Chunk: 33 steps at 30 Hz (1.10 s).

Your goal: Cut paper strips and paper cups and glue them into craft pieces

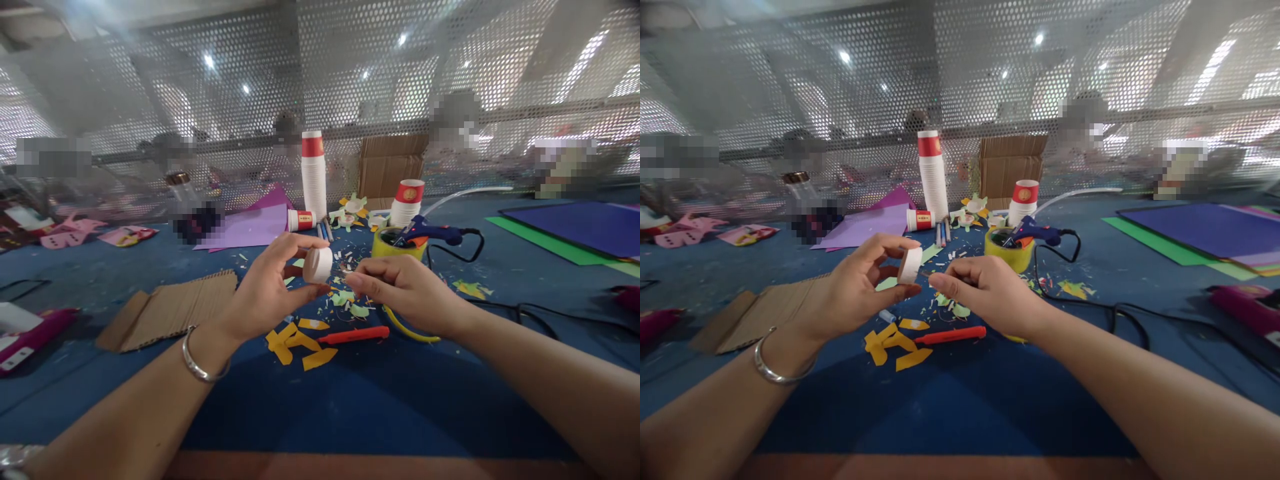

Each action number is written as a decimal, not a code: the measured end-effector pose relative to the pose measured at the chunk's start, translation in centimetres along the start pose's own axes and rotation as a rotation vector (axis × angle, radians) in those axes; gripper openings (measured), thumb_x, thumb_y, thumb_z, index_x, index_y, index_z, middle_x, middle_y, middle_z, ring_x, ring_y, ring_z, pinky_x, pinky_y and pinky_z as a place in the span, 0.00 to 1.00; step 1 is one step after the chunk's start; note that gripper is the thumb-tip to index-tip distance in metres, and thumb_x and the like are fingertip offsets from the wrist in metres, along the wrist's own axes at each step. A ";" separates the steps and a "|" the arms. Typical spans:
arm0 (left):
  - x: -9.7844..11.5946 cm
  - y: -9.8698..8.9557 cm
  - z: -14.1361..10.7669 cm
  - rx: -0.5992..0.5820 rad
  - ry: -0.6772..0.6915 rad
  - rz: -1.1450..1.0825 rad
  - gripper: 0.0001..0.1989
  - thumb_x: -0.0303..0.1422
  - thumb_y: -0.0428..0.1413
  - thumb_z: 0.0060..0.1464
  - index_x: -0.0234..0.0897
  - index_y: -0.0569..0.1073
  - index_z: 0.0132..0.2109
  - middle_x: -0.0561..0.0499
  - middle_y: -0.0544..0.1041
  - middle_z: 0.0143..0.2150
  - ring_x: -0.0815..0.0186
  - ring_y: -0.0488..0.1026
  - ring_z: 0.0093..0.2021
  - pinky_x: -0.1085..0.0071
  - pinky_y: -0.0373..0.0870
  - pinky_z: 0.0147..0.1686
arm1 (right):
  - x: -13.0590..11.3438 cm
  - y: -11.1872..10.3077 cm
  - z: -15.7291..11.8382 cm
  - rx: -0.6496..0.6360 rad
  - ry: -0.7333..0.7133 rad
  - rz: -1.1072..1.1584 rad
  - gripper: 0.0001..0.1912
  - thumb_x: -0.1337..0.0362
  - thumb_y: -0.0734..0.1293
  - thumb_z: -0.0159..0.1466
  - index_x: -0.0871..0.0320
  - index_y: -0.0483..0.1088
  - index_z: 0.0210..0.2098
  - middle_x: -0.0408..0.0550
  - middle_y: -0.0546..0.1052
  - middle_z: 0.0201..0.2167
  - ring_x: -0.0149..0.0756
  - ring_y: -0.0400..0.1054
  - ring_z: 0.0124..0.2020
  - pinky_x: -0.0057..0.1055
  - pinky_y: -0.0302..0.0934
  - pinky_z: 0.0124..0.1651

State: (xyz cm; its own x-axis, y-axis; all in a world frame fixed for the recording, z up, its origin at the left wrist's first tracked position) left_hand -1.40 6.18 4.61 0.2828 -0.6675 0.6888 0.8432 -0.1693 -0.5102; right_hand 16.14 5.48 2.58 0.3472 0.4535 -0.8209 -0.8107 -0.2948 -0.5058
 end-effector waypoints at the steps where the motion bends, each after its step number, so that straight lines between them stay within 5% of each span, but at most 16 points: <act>1: 0.0 0.0 0.0 0.003 0.006 0.007 0.23 0.32 0.66 0.52 0.45 0.71 0.54 0.46 0.71 0.52 0.60 0.74 0.49 0.65 0.80 0.45 | 0.0 -0.1 0.1 0.008 0.004 0.007 0.26 0.42 0.60 0.67 0.56 0.64 0.24 0.41 0.61 0.22 0.30 0.53 0.24 0.31 0.46 0.26; 29: 1.6 0.2 0.0 -0.039 0.250 0.386 0.24 0.28 0.60 0.58 0.46 0.68 0.60 0.46 0.72 0.57 0.58 0.69 0.58 0.59 0.69 0.56 | 0.3 -0.1 0.3 -0.001 0.004 -0.027 0.28 0.42 0.58 0.68 0.55 0.59 0.21 0.39 0.58 0.21 0.30 0.51 0.23 0.32 0.45 0.26; 33: 1.4 0.4 0.1 -0.048 0.251 0.390 0.17 0.31 0.54 0.63 0.43 0.69 0.58 0.46 0.75 0.53 0.60 0.72 0.52 0.63 0.70 0.50 | 0.8 0.2 0.3 -0.038 0.068 -0.024 0.27 0.41 0.60 0.67 0.55 0.59 0.23 0.39 0.57 0.21 0.29 0.50 0.23 0.31 0.44 0.26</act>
State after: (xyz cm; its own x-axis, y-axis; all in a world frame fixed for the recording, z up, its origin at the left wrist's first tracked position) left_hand -0.65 5.23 5.37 0.4503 -0.8415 0.2984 0.6724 0.0998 -0.7334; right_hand 16.11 6.02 1.92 0.3986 0.4026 -0.8240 -0.7841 -0.3165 -0.5339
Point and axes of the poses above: each hand's wrist, its own z-axis towards the middle knuckle, its own y-axis out of the palm, x = y × z, the point moved 6 cm from there along z, towards the middle knuckle
